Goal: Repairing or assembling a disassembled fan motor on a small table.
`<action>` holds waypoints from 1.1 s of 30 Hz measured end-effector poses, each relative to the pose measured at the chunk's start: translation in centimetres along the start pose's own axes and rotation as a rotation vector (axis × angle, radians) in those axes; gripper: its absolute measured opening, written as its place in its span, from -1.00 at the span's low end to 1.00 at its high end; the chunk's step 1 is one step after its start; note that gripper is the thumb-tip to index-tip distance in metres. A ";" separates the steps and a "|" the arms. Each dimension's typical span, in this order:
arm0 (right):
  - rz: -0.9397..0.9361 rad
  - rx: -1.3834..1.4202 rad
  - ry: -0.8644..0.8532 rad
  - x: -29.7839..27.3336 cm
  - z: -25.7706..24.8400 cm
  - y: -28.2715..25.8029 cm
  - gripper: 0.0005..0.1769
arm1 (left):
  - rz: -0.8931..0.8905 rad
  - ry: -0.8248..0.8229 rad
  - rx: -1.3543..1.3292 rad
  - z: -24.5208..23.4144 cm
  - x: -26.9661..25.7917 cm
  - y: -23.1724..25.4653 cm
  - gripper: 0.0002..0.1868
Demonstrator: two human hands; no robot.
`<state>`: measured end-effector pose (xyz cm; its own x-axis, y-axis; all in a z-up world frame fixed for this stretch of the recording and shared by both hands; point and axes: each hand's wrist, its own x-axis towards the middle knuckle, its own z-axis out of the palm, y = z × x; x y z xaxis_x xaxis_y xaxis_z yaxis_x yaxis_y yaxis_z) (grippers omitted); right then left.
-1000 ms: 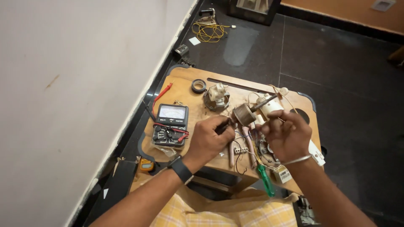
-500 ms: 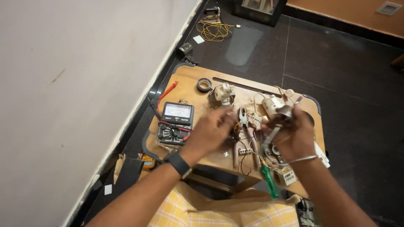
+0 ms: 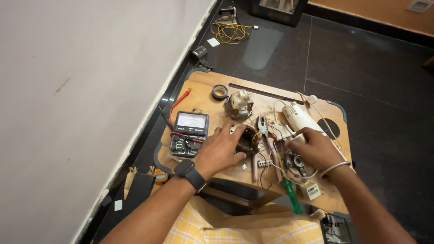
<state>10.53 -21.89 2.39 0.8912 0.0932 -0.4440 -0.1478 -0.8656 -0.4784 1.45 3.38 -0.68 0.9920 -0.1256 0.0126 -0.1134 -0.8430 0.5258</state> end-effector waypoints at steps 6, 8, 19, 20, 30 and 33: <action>-0.004 -0.271 -0.009 -0.2 1.0 -0.7 -0.34 | 0.005 -0.086 0.064 0.8 -0.1 1.0 -0.40; -0.018 -0.304 -0.012 0.0 1.1 -0.6 -0.31 | -0.008 -0.097 0.038 1.2 -0.2 1.2 -0.37; -0.154 -0.301 0.052 1.2 1.9 0.9 -0.37 | 0.155 0.298 0.040 5.1 1.7 -1.0 0.03; -0.180 -0.339 0.050 1.2 1.9 1.1 -0.39 | 0.127 0.249 -0.025 5.2 2.1 -1.3 0.05; -0.167 -0.303 0.094 1.2 0.9 0.7 -0.23 | 0.049 0.302 -0.462 3.0 2.5 0.6 0.15; -0.073 -0.150 0.031 1.3 0.9 0.7 -0.33 | 0.010 0.320 -0.838 0.0 1.5 3.1 0.14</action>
<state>11.26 -21.92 0.82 0.9102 0.1457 -0.3877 -0.0183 -0.9210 -0.3892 2.57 0.59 0.92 0.9733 0.1266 0.1914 -0.1692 -0.1679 0.9712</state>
